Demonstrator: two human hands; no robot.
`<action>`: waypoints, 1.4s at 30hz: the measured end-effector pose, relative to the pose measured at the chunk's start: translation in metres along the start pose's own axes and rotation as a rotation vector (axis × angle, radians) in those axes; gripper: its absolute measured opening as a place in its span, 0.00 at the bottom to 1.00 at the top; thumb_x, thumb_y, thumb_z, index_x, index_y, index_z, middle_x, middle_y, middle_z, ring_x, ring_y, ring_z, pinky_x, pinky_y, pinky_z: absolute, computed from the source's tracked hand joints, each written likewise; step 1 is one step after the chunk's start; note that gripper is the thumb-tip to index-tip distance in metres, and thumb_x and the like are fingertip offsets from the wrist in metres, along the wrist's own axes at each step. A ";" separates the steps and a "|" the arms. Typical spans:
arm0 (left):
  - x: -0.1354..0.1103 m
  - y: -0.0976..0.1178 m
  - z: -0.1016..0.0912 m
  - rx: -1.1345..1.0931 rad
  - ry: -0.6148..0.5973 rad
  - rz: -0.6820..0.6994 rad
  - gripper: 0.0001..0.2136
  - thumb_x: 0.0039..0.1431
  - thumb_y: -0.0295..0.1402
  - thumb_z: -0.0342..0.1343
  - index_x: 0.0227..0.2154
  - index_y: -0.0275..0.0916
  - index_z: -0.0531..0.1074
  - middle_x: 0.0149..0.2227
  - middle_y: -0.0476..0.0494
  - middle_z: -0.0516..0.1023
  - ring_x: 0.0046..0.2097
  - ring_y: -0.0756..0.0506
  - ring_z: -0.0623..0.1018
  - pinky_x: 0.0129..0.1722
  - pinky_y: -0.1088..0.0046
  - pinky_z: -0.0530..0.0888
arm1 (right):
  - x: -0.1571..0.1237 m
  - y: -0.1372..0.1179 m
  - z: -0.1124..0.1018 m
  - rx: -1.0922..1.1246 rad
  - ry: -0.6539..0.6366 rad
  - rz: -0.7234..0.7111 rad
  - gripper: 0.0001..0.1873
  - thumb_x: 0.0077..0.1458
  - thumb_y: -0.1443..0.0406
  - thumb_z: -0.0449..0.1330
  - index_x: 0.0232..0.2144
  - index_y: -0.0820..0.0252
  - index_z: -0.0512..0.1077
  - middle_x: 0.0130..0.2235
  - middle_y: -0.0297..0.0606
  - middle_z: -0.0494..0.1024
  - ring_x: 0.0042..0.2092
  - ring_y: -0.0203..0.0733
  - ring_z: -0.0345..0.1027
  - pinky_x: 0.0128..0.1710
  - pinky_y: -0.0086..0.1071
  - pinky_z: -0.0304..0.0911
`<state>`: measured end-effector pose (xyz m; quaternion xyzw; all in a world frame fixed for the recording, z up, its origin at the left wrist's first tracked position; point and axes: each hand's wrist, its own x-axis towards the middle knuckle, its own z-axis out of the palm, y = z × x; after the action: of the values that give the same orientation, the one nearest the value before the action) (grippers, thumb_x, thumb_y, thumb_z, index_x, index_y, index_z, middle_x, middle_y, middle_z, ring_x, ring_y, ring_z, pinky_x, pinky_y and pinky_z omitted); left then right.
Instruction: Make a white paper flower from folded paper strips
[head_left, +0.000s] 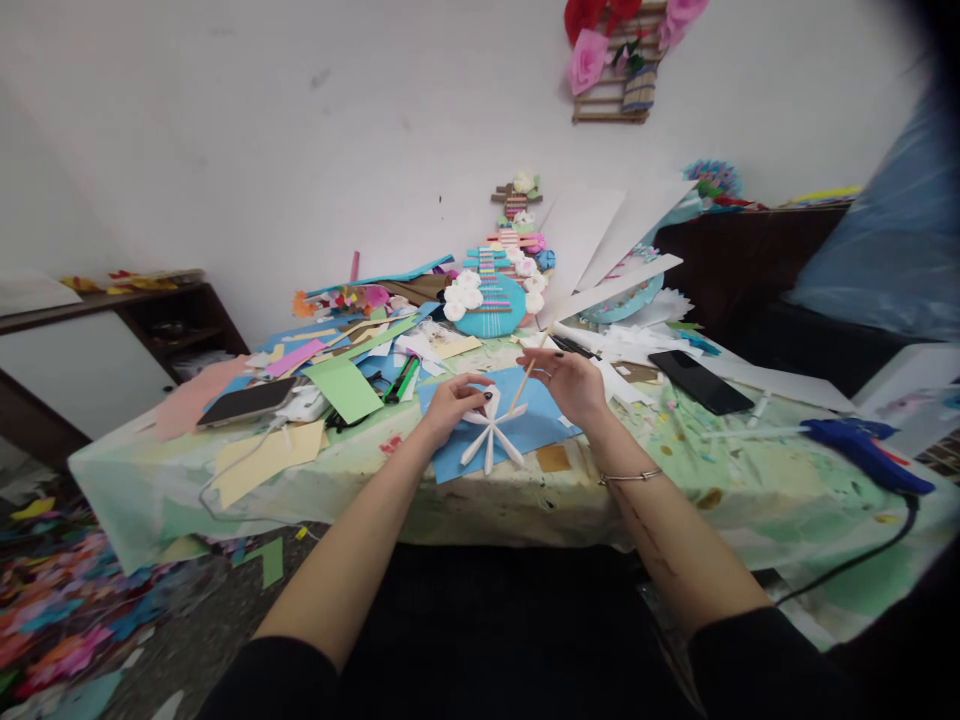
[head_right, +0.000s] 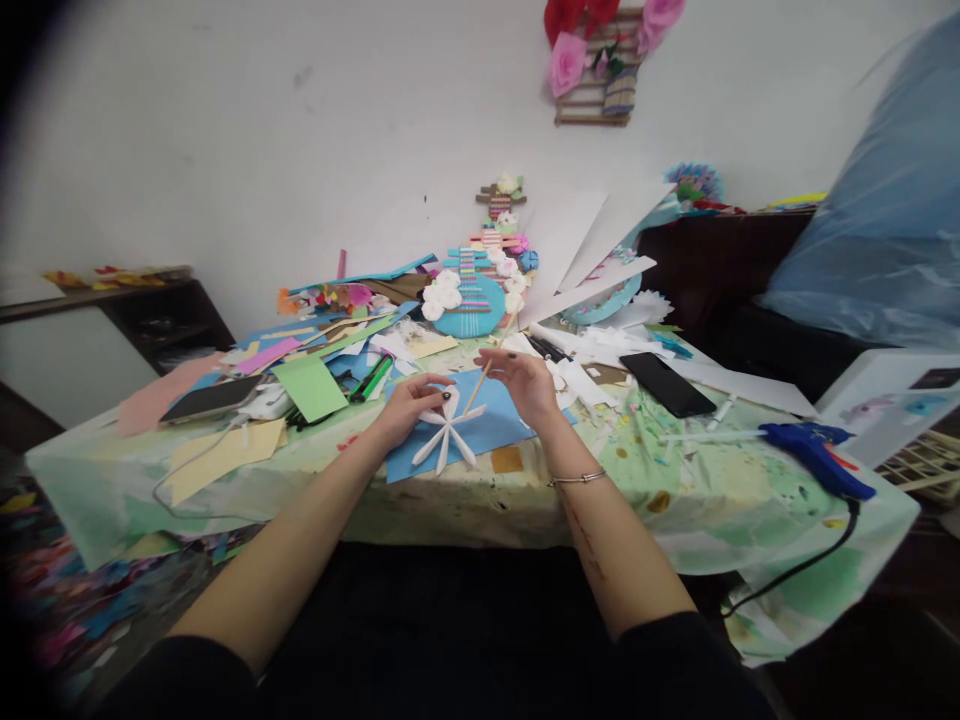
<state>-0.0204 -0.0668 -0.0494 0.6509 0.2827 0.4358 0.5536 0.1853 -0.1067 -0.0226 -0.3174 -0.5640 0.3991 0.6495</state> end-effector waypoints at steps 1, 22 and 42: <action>0.000 -0.001 0.000 0.000 0.004 -0.002 0.15 0.42 0.33 0.63 0.36 0.34 0.74 0.21 0.49 0.75 0.23 0.50 0.73 0.26 0.75 0.67 | 0.000 0.002 0.000 -0.021 0.012 0.018 0.16 0.49 0.56 0.52 0.29 0.63 0.73 0.32 0.45 0.77 0.36 0.44 0.70 0.40 0.38 0.64; 0.002 -0.002 0.000 -0.065 0.081 -0.058 0.13 0.38 0.30 0.63 0.31 0.33 0.78 0.19 0.48 0.75 0.21 0.51 0.71 0.23 0.77 0.65 | -0.002 0.015 -0.004 -1.063 -0.264 -0.158 0.15 0.52 0.71 0.52 0.35 0.56 0.77 0.30 0.36 0.79 0.32 0.41 0.71 0.36 0.32 0.61; 0.002 -0.002 0.001 0.015 0.102 -0.006 0.13 0.42 0.35 0.62 0.31 0.31 0.77 0.18 0.48 0.74 0.20 0.52 0.69 0.22 0.78 0.62 | -0.004 0.017 -0.002 -1.116 -0.259 -0.240 0.18 0.48 0.76 0.52 0.37 0.59 0.77 0.35 0.38 0.80 0.35 0.40 0.72 0.36 0.29 0.61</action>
<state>-0.0181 -0.0652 -0.0506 0.6311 0.3156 0.4646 0.5350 0.1839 -0.1015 -0.0395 -0.4942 -0.7956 0.0010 0.3505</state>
